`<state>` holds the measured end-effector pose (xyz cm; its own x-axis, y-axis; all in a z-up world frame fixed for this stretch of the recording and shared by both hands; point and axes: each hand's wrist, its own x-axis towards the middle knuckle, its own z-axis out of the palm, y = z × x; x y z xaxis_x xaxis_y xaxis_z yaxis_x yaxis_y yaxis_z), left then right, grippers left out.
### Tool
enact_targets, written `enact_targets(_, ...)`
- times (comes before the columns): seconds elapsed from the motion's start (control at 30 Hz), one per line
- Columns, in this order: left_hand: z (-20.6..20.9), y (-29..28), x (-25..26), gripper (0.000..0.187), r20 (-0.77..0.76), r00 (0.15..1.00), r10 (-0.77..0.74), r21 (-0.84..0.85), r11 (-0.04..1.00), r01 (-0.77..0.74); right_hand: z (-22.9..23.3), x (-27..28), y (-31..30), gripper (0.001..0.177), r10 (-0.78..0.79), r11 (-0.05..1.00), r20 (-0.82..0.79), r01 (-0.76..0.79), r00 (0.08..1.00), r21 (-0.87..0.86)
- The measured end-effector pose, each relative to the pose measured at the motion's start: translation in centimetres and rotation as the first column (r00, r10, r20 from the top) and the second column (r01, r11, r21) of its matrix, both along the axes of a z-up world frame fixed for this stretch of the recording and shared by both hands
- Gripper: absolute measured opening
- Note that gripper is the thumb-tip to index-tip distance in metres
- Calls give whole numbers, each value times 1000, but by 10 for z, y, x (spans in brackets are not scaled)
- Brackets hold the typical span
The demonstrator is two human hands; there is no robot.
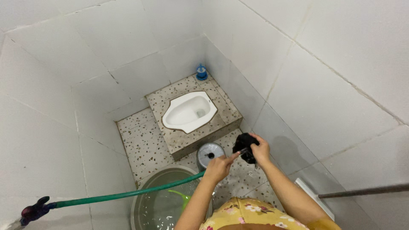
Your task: The person scrubs a small metal container with a toothbrush, rinses a cloth with a hose, wipes the tiled walls, and then scrubs the squat toilet and floor using a long-handled brush. The person uses a green hose, a black cloth, and a long-handled brush to clean the bathroom surfaces.
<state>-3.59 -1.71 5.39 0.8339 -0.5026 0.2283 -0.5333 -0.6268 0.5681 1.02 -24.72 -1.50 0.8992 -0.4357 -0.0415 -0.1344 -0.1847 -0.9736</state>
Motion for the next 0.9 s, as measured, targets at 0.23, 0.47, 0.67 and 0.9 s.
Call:
enact_targets(0.23, 8, -1, 7, 59, 51, 998, 21, 4, 1000, -21, 1, -9, -2, 29, 52, 982, 112, -30, 992, -187)
enact_targets(0.47, 11, -4, 0, 55, 35, 999, -31, -18, 999, 32, -4, -11, 0, 30, 87, 952, 10, -80, 996, -295)
enact_targets(0.67, 14, -6, -9, 48, 26, 999, -24, 5, 1000, 24, 3, -12, 9, 29, 102, 969, -127, -128, 987, -213)
enact_targets(0.9, 19, -7, -14, 43, 28, 1000, -7, -9, 1000, 7, 4, -20, 13, 25, 100, 971, -67, -112, 993, -213)
